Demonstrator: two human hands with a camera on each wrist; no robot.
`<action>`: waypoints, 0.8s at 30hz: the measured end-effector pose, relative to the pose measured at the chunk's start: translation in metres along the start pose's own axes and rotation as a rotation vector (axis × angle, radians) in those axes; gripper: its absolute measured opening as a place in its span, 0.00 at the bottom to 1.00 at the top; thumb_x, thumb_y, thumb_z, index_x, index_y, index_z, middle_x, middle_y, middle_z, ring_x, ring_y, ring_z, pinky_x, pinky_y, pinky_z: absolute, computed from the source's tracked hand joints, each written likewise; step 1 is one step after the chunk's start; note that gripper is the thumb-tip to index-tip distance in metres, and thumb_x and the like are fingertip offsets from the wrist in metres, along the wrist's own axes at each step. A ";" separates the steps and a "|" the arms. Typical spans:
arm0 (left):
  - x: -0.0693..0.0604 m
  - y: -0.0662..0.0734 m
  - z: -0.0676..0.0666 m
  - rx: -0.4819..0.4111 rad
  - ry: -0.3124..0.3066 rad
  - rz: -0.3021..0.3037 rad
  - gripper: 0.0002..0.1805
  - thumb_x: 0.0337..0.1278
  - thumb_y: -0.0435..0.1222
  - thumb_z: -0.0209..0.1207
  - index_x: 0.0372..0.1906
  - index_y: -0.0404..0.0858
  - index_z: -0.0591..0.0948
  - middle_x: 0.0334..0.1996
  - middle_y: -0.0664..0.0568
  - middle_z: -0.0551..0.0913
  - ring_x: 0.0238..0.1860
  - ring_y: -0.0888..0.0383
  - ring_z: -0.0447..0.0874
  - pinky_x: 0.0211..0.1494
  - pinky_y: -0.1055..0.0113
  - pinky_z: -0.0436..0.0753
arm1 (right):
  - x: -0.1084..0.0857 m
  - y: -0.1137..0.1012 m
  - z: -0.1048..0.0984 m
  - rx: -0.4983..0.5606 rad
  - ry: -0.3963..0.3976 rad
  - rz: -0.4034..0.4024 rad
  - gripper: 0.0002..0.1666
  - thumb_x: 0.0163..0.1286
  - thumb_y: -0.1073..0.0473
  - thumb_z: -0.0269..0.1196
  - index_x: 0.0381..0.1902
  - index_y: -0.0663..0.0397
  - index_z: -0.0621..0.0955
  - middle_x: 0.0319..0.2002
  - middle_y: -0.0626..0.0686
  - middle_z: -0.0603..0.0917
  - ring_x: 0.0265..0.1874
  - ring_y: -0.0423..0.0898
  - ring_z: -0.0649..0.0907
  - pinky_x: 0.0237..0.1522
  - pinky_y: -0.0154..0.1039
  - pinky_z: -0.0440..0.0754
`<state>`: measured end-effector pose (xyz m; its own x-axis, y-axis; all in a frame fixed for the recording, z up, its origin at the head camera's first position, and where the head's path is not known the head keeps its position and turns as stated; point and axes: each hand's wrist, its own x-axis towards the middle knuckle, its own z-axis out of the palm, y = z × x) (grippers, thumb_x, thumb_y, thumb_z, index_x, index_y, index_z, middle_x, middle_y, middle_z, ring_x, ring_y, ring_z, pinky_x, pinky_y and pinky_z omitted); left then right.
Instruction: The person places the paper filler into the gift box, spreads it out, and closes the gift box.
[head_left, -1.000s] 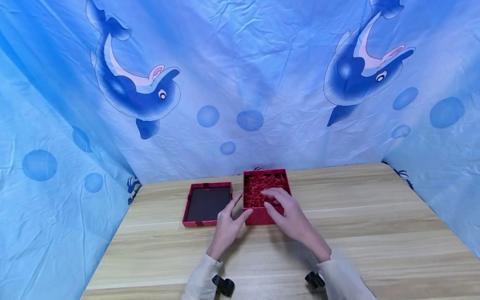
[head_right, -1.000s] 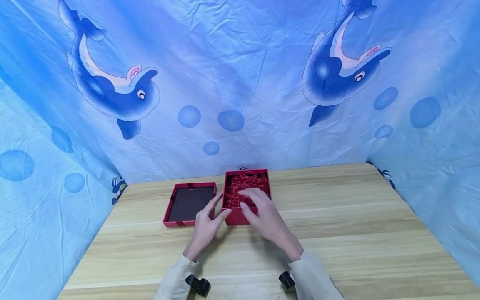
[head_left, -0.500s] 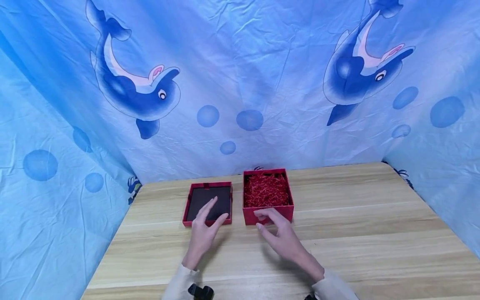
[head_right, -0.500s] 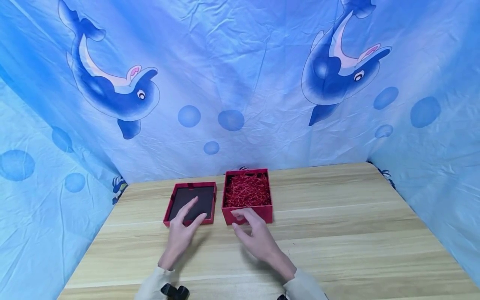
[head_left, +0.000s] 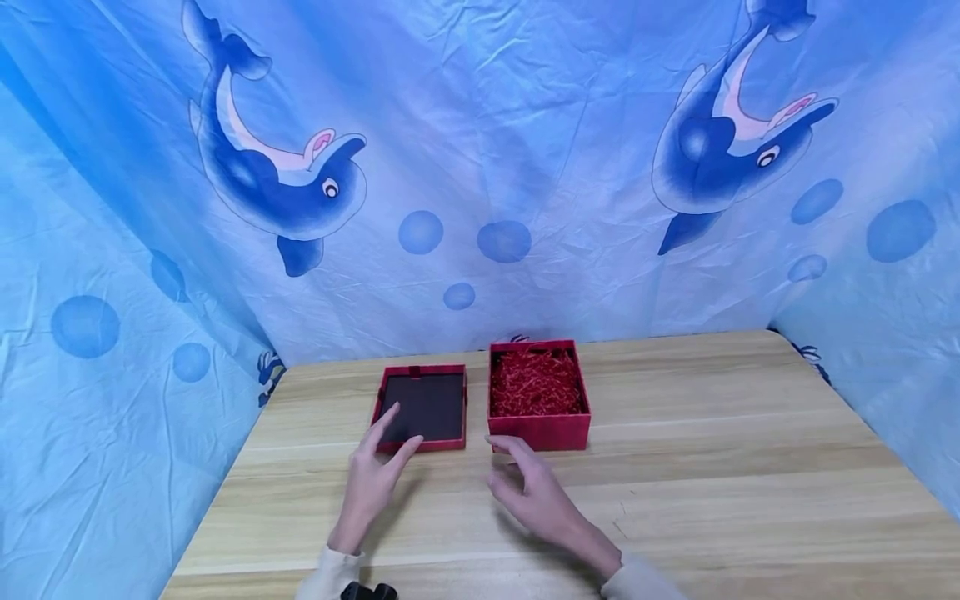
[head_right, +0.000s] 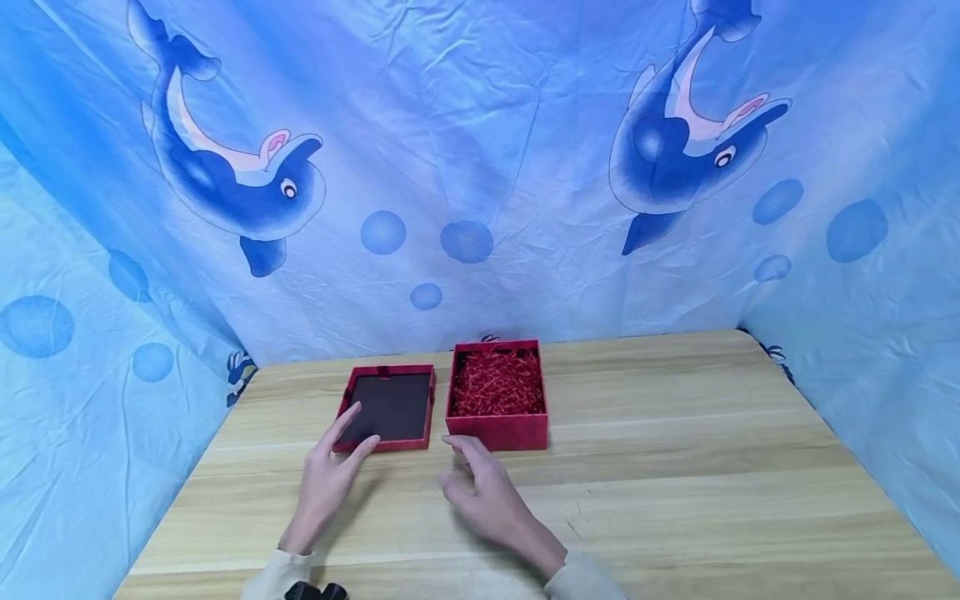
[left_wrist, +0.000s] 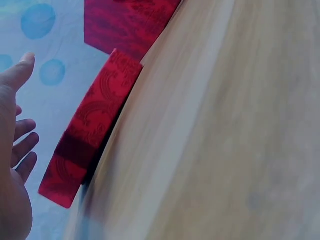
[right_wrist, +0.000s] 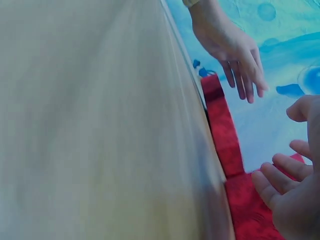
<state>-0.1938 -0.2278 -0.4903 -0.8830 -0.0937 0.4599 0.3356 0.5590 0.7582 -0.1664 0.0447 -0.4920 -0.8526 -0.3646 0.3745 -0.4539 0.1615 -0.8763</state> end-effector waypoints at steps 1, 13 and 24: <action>0.000 -0.001 -0.002 0.007 -0.003 -0.005 0.36 0.61 0.40 0.73 0.74 0.44 0.75 0.71 0.45 0.75 0.73 0.43 0.68 0.71 0.48 0.69 | 0.000 0.001 0.003 0.002 -0.006 0.005 0.32 0.74 0.65 0.64 0.73 0.55 0.71 0.68 0.62 0.74 0.65 0.63 0.76 0.64 0.56 0.77; -0.001 -0.018 -0.018 0.073 -0.002 -0.084 0.38 0.62 0.41 0.72 0.74 0.36 0.73 0.71 0.37 0.73 0.73 0.38 0.67 0.73 0.42 0.66 | 0.012 0.008 0.033 -0.044 0.024 0.004 0.39 0.73 0.58 0.66 0.77 0.61 0.66 0.73 0.63 0.70 0.68 0.62 0.75 0.66 0.55 0.76; -0.001 -0.026 -0.027 0.039 -0.065 -0.181 0.52 0.62 0.44 0.72 0.81 0.31 0.56 0.78 0.39 0.61 0.76 0.38 0.61 0.76 0.42 0.59 | 0.030 0.016 0.058 -0.107 0.140 0.044 0.43 0.74 0.56 0.66 0.78 0.67 0.62 0.75 0.66 0.66 0.73 0.61 0.69 0.71 0.58 0.67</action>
<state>-0.1925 -0.2640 -0.4982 -0.9475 -0.1425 0.2861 0.1579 0.5697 0.8066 -0.1841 -0.0173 -0.5121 -0.8967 -0.2248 0.3814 -0.4338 0.2743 -0.8582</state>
